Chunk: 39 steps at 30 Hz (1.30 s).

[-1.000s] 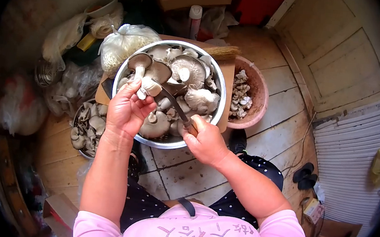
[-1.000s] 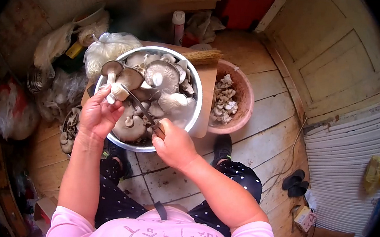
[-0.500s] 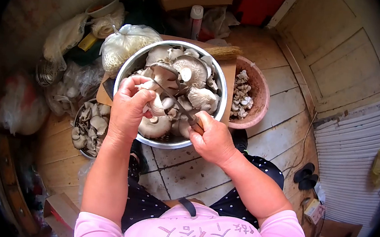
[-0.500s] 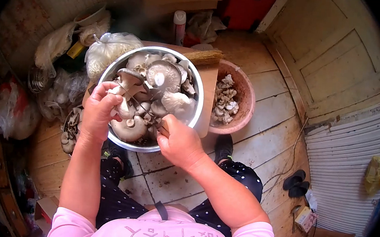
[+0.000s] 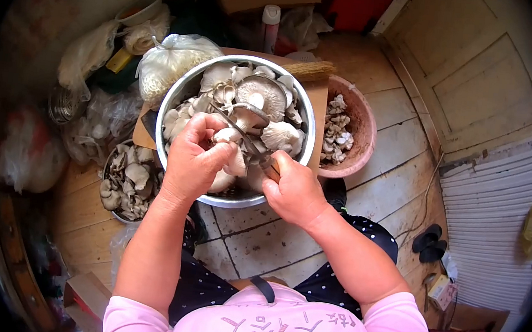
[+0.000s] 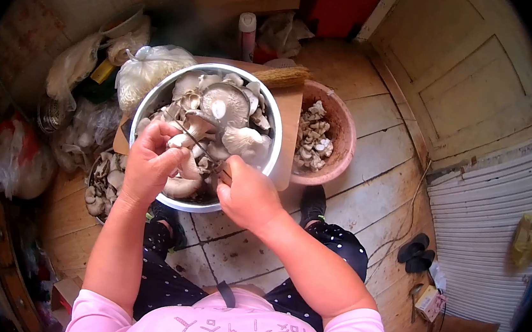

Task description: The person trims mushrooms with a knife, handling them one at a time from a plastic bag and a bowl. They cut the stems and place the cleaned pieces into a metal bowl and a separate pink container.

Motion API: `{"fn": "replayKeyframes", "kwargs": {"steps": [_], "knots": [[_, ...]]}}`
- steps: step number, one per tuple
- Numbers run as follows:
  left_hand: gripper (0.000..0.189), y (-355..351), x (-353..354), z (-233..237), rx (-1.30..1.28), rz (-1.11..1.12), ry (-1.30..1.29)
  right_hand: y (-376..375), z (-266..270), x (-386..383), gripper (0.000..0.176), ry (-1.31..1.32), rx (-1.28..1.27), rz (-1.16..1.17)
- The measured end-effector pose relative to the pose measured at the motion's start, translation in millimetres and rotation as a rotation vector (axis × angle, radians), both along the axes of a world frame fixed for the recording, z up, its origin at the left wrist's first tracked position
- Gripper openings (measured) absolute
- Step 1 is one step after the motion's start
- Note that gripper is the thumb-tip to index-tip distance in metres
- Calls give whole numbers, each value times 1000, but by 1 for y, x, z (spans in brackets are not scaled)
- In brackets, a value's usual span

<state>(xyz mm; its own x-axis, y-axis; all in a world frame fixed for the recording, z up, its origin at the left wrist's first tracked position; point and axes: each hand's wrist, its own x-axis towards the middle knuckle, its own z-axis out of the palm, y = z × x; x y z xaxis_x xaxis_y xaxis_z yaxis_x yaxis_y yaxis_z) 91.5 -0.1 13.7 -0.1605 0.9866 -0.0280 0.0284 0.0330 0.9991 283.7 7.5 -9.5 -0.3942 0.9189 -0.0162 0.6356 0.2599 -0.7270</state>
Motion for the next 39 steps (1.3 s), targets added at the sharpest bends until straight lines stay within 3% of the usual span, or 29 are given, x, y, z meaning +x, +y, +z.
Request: {"fn": "replayKeyframes", "kwargs": {"steps": [3,8,14,19,22,24,27,39], "knots": [[19,2,-9,4,-64,61,-191,0,0,1,23,14,-8,20],[21,5,-20,9,-100,159,-271,-7,-6,3,23,14,-34,37],[24,4,-19,13,-169,159,-130,-7,-7,3,24,28,-87,41],[27,8,-34,-6,87,275,277,-6,-7,4,24,124,-74,-32],[30,6,-36,2,74,306,359,-6,-7,3,24,128,-51,-30],[29,5,-34,9,89,306,269,-8,-4,2,24,126,-41,-17],[28,6,-35,11,-92,229,-172,-10,-2,0,23,146,-54,18],[24,4,-28,13,-157,111,-395,-7,2,0,21,142,-62,23]]}}
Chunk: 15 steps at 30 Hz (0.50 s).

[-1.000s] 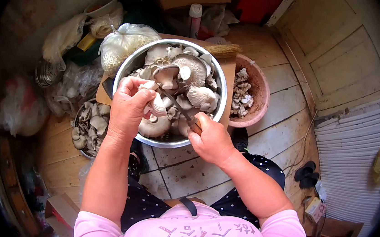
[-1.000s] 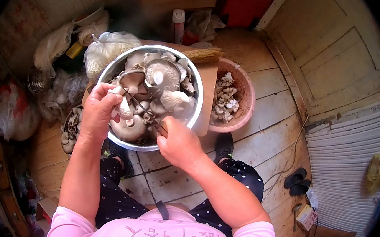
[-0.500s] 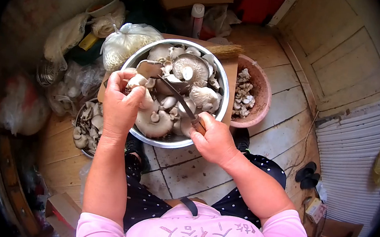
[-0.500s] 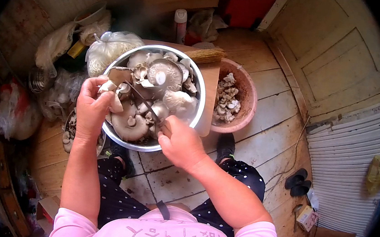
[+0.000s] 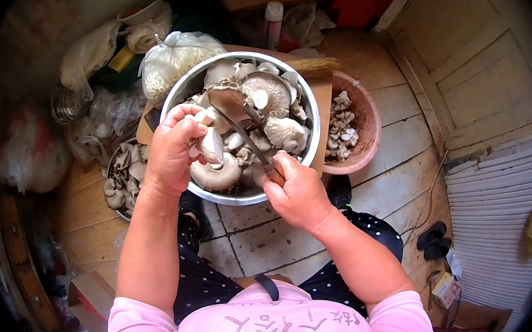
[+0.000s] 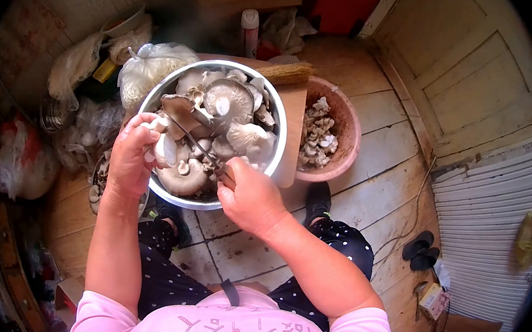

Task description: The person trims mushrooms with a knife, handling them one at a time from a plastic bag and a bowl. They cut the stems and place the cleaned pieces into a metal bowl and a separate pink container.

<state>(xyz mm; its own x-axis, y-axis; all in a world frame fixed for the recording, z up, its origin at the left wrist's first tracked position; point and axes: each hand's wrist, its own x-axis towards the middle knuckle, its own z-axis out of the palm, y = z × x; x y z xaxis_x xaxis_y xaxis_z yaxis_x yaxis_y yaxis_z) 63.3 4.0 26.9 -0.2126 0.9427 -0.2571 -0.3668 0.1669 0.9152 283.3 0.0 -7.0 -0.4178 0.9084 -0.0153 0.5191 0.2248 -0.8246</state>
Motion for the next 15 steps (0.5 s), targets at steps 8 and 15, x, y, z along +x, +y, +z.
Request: {"fn": "replayKeyframes", "kwargs": {"steps": [8,15], "knots": [[20,-5,18,1,-39,-142,146,1,-2,0,23,-103,34,-5],[21,-6,25,-4,-9,-113,154,9,-7,0,23,-93,-13,25]]}}
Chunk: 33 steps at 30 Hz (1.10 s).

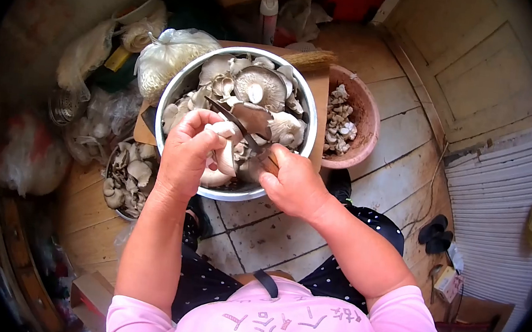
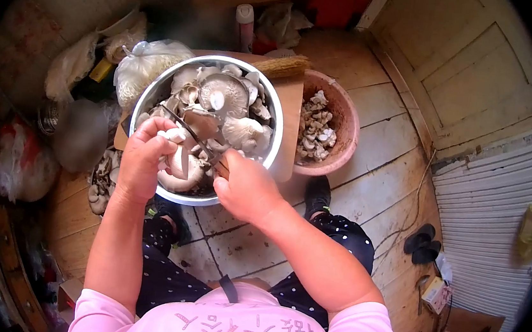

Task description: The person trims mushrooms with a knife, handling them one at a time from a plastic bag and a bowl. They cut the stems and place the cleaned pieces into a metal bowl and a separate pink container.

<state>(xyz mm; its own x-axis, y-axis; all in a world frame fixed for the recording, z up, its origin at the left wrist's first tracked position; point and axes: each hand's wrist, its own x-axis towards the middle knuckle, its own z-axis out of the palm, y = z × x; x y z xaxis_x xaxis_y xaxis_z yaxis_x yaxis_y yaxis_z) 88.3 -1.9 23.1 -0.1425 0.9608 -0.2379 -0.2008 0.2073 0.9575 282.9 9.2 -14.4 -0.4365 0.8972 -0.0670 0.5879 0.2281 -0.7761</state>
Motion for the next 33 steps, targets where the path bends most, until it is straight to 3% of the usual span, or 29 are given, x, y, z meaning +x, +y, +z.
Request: {"fn": "replayKeyframes", "kwargs": {"steps": [7,14,20,22,27,33], "knots": [[21,5,-14,-11,8,178,-320,-4,0,6,24,3,-31,22],[22,1,-3,-12,-89,-20,-268,-1,-8,5,23,-40,-28,28],[23,7,-7,-19,-54,177,-372,-1,9,2,22,95,-83,-8],[21,11,-13,-13,-152,236,-591,-4,15,4,22,113,-59,-4],[34,11,-18,-17,-198,128,-847,-5,20,5,20,145,-30,-13],[40,4,-5,-15,-154,39,-884,-6,17,6,20,106,47,-40]]}}
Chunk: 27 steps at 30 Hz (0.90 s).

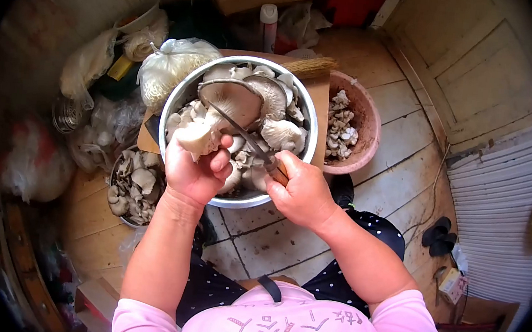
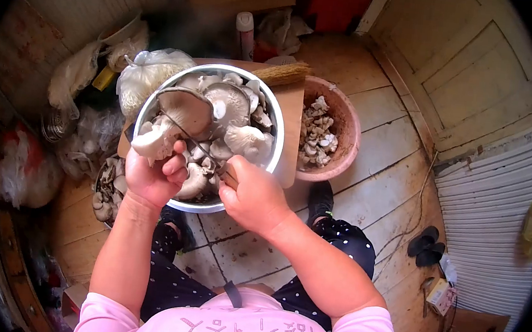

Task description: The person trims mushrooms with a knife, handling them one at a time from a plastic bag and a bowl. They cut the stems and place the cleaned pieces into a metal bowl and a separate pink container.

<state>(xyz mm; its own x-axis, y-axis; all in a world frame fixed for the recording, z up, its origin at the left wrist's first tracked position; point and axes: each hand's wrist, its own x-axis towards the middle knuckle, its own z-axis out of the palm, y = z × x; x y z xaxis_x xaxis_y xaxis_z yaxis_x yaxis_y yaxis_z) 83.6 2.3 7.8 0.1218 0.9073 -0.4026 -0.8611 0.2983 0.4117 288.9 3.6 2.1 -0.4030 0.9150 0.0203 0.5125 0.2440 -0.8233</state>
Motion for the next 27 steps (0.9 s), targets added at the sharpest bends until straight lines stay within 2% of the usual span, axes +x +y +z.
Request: {"fn": "replayKeyframes", "kwargs": {"steps": [6,8,11,17,27], "knots": [[39,-4,10,-1,48,-47,-42,-2,0,1,20,-10,35,-20],[37,-6,12,-9,139,-84,-139,-4,-2,-2,20,6,79,-48],[36,-8,17,-9,109,-76,-202,-5,-5,-5,20,7,89,-60],[37,-11,30,-14,9,-101,-70,-3,-10,-11,19,9,78,-84],[41,-8,28,-12,-44,-21,-84,-1,-9,-13,19,1,6,-69]]}}
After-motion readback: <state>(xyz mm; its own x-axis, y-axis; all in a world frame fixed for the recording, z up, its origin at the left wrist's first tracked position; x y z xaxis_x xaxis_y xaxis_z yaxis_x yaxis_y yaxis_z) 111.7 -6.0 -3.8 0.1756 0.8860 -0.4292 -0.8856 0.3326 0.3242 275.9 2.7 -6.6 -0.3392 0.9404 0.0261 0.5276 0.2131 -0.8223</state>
